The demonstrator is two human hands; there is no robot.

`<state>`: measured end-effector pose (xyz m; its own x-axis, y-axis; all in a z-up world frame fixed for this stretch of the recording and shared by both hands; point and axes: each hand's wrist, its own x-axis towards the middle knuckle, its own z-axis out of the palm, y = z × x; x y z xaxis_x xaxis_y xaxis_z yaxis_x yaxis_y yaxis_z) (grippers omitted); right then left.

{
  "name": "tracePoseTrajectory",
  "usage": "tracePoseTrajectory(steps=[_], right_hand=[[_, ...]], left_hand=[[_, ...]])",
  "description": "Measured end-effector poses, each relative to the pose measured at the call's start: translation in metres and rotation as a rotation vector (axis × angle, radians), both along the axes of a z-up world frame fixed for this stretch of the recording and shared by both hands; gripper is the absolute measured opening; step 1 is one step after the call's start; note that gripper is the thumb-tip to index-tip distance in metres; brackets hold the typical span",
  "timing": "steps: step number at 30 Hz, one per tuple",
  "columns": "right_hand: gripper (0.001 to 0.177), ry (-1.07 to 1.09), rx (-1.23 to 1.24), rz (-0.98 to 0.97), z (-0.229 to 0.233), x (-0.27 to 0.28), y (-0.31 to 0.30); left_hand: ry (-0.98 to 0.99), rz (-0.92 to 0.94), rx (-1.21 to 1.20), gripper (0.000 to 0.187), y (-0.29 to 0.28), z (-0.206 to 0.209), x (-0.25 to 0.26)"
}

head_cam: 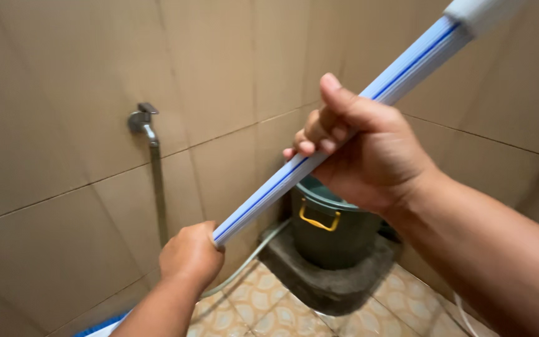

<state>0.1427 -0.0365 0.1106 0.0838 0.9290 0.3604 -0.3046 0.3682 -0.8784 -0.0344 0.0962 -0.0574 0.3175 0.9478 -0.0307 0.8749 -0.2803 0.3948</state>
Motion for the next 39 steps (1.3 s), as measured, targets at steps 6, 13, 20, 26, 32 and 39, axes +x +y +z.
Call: tracePoseTrajectory(steps=[6,13,20,26,32,39], right_hand=[[0.050,0.165,-0.126,0.070,-0.019,0.023,0.051],[0.056,0.232,-0.067,-0.120,0.005,0.124,0.042],[0.057,0.175,0.019,-0.130,0.004,0.143,0.031],[0.052,0.254,-0.063,0.045,-0.024,0.043,0.075],[0.048,0.091,0.064,0.187,0.004,-0.041,0.110],[0.045,0.059,0.015,0.151,-0.010,-0.105,0.099]], left_hand=[[-0.042,0.246,-0.081,0.024,0.018,-0.001,-0.001],[-0.203,0.073,0.048,0.022,0.027,0.018,0.094],[-0.163,-0.069,0.027,0.022,0.017,0.027,0.105],[-0.056,0.132,0.036,0.025,0.033,0.018,-0.008],[-0.147,0.297,0.037,0.024,0.050,0.020,-0.077],[-0.178,0.311,-0.035,0.026,0.043,0.004,-0.114]])
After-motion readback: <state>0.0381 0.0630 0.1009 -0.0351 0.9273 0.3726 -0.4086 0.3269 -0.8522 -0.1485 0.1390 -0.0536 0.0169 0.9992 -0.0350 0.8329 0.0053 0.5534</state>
